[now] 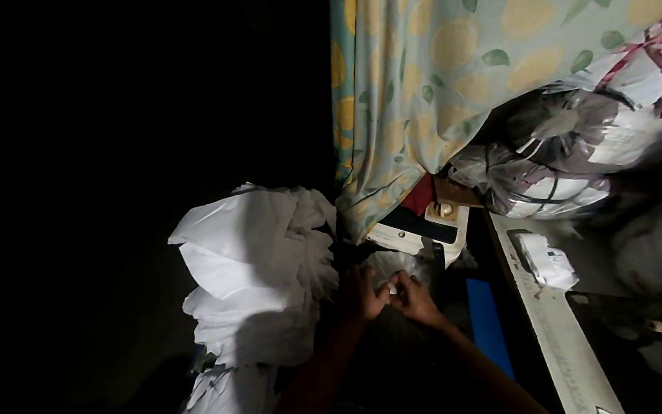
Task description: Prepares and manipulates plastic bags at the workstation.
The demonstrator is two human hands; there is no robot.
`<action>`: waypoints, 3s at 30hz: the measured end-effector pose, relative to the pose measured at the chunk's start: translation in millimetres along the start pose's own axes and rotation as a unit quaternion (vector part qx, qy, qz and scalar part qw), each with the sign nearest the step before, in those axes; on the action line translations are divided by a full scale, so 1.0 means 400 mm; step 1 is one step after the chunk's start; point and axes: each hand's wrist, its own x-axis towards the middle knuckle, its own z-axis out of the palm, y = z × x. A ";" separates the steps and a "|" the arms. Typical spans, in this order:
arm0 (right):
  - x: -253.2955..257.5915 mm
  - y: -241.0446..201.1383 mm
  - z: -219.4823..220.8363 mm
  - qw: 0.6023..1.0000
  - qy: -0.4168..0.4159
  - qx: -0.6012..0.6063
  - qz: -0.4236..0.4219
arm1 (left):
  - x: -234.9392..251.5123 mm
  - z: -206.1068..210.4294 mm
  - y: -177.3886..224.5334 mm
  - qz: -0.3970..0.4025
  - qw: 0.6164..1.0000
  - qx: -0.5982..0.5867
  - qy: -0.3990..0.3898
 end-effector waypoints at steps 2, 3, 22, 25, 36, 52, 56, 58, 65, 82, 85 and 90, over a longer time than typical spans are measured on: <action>-0.001 -0.006 -0.004 1.000 -0.011 -0.017 0.010 | -0.019 -0.001 0.012 -0.061 0.997 -0.034 -0.036; -0.002 -0.009 -0.002 0.999 -0.014 -0.039 0.014 | -0.026 -0.001 0.018 -0.086 0.993 -0.055 -0.060; 0.000 -0.069 -0.047 0.996 0.042 0.033 0.070 | 0.043 0.066 0.052 0.091 0.964 -0.242 0.057; 0.007 -0.037 -0.022 0.991 0.063 0.091 0.070 | 0.063 0.090 0.035 0.061 0.957 -0.280 0.051; -0.012 -0.004 -0.006 0.984 0.105 0.133 0.053 | 0.054 0.069 0.056 0.072 0.980 -0.188 -0.005; -0.005 -0.011 -0.020 0.985 0.147 0.012 -0.091 | 0.045 0.049 0.065 -0.055 0.944 -0.319 0.066; -0.004 -0.051 -0.044 0.996 0.073 -0.020 -0.039 | 0.030 0.000 0.091 -0.055 0.973 -0.223 0.024; -0.009 -0.069 -0.041 0.998 0.048 -0.036 -0.008 | 0.027 -0.003 0.099 -0.053 0.978 -0.203 0.017; -0.023 -0.047 -0.041 0.999 0.022 -0.048 0.012 | 0.033 0.059 0.073 -0.001 0.980 -0.198 0.002; -0.028 0.009 -0.008 0.995 0.097 0.025 -0.009 | 0.027 0.109 0.022 -0.023 0.970 -0.240 0.001; -0.023 0.006 -0.005 0.991 0.126 0.030 -0.023 | 0.011 0.121 0.046 -0.027 0.956 -0.291 0.024; -0.019 -0.014 0.000 0.983 0.178 -0.043 -0.005 | 0.042 0.108 0.080 -0.039 0.929 -0.368 0.031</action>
